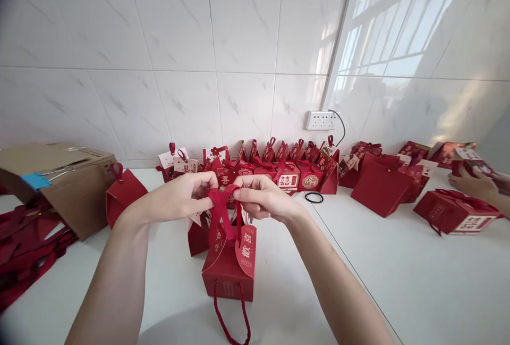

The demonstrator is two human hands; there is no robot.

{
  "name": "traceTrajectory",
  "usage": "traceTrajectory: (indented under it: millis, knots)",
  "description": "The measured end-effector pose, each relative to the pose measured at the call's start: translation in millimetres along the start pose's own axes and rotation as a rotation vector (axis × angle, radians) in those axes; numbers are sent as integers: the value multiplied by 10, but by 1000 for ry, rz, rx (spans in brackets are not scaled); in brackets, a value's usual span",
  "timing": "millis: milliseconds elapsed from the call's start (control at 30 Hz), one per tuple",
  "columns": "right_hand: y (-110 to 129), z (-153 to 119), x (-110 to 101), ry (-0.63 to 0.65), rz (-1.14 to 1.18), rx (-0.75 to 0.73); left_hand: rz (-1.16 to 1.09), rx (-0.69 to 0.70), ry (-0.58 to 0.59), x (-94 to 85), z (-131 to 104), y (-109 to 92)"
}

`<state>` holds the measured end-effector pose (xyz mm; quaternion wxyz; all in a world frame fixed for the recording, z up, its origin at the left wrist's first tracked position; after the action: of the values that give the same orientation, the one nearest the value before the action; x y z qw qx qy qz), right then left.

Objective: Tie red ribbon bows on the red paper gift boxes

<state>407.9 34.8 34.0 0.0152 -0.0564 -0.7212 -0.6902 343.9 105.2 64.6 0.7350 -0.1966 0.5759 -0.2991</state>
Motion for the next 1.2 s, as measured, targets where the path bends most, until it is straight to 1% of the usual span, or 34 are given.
traceTrajectory:
  millis: [67,100,200,267,367,433,467,500,600,700,833,900,1033,1200]
  knots:
    - [157,17,53,6,-163,-15,-21,-15,-66,-80,-71,-35]
    - [228,12,61,-14,-222,-26,8,-37,-120,-141,-120,-45]
    - [398,-49,14,-155,-299,-72,168,-80,-291,-330,-285,-119]
    - [465,-115,-27,-252,-309,-111,208,-37,-334,-370,-325,-209]
    - [536,-219,-101,-394,-340,-176,125,80,-353,-354,-246,-306]
    - [592,-282,-159,-488,-367,-226,-4,145,-392,-347,-144,-306]
    - [611,-299,-176,-511,-365,-241,-96,168,-413,-336,-87,-282]
    - [618,-299,-180,-507,-350,-243,-201,188,-426,-314,-30,-251]
    - [596,-249,-127,-412,-265,-208,-502,245,-431,-207,116,-163]
    - [585,-223,-70,-358,-214,-205,-655,302,-458,-142,180,-119]
    - [548,-207,-67,-361,-154,-210,-838,306,-495,-79,201,-76]
    - [540,-206,-87,-382,-115,-226,-901,290,-510,-56,201,-69]
    - [563,-208,-69,-406,-102,-267,-951,255,-536,-22,201,-94]
    - [577,-218,-62,-441,-109,-285,-928,222,-579,-17,187,-167]
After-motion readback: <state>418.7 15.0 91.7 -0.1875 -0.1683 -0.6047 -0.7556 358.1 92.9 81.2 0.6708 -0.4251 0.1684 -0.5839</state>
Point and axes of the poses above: each hand's wrist, its own z-axis towards the middle knuckle, its own x-axis out of the palm, y = z × x, the point moved 9 cm from there along z, towards the middle knuckle, and after that the axes turned 13 degrees about x, right-handed, at the moved point
